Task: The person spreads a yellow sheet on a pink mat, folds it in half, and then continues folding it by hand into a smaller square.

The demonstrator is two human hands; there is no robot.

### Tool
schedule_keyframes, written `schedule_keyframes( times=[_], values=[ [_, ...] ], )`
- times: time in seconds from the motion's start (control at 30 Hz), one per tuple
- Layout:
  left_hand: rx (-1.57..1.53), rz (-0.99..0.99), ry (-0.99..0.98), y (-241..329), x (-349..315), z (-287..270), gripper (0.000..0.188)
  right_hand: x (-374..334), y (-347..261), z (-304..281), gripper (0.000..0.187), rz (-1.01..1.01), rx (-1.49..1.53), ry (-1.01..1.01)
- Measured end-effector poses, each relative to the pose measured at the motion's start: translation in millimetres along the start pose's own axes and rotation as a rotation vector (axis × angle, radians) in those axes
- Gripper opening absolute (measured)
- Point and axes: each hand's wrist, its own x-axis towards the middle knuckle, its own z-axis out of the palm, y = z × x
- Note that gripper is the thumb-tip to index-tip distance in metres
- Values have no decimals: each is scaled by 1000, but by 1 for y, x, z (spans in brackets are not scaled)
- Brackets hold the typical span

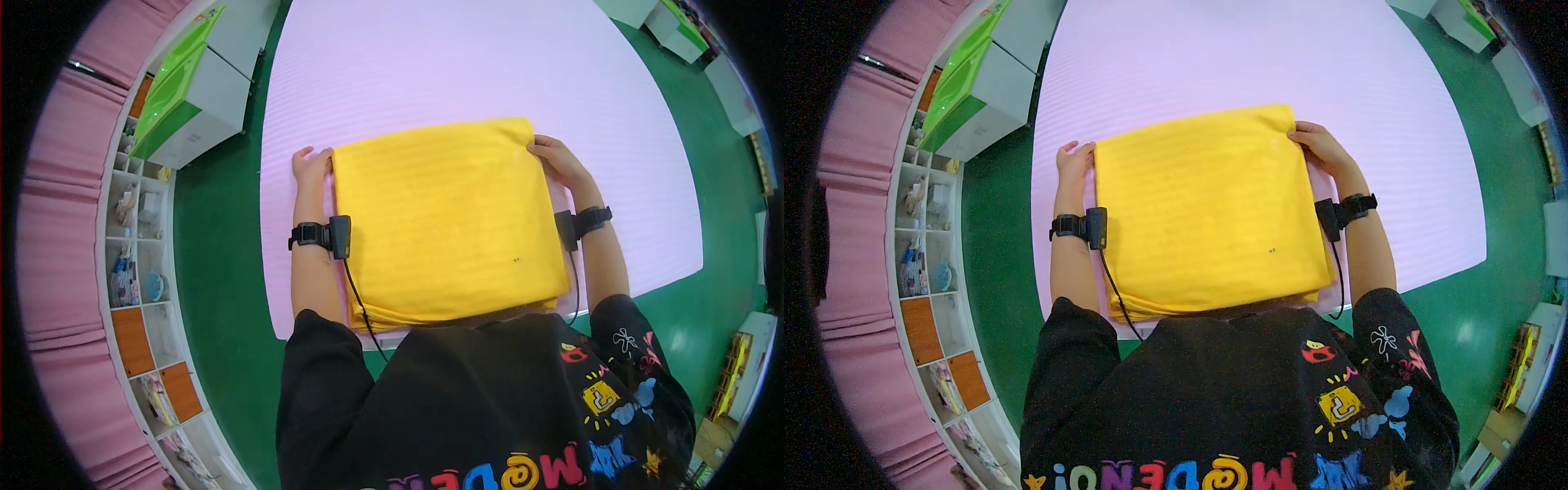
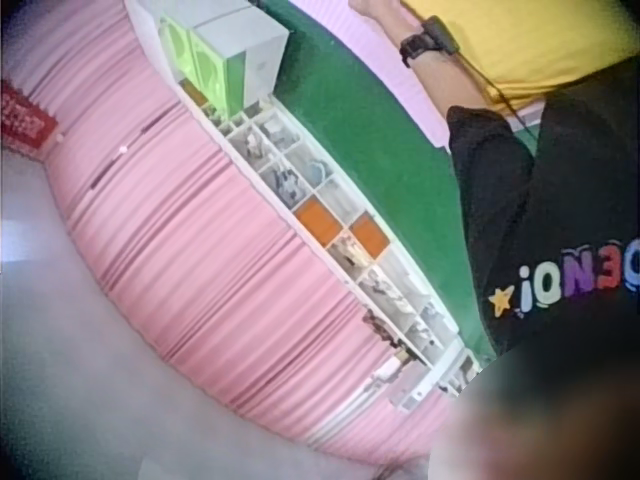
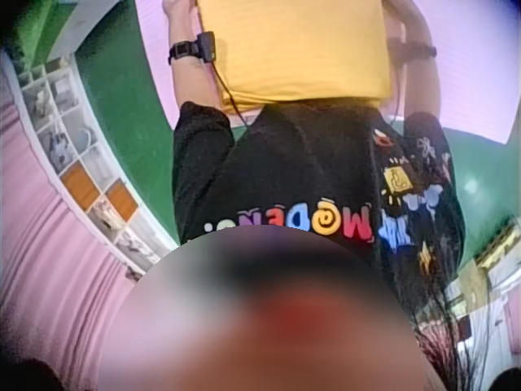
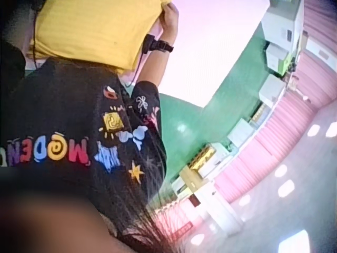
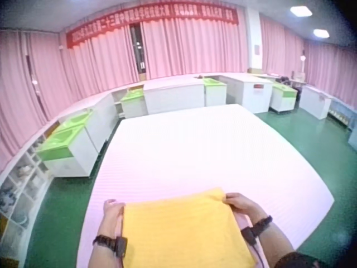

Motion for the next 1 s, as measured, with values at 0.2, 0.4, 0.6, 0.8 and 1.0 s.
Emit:
schedule_keyframes(
  times=[0.2, 0.4, 0.6, 0.8, 1.0],
  values=[
    [-188, -158, -282, -9, 25, -24, 49, 7, 1, -3, 33, -18, 13, -19],
    [336, -117, -300, 1, 12, -6, 39, 4, 5, -7, 31, 15, 53, -34],
    [870, -12, -376, -4, 28, -3, 42, 9, 2, -7, 29, 75, -72, 64],
    [-26, -166, -582, 18, -16, 2, 36, 4, -6, 10, 25, 121, -175, 175],
    [255, -372, -692, 29, -45, 9, 37, 7, -9, -2, 30, 107, -12, 27]
  ],
)
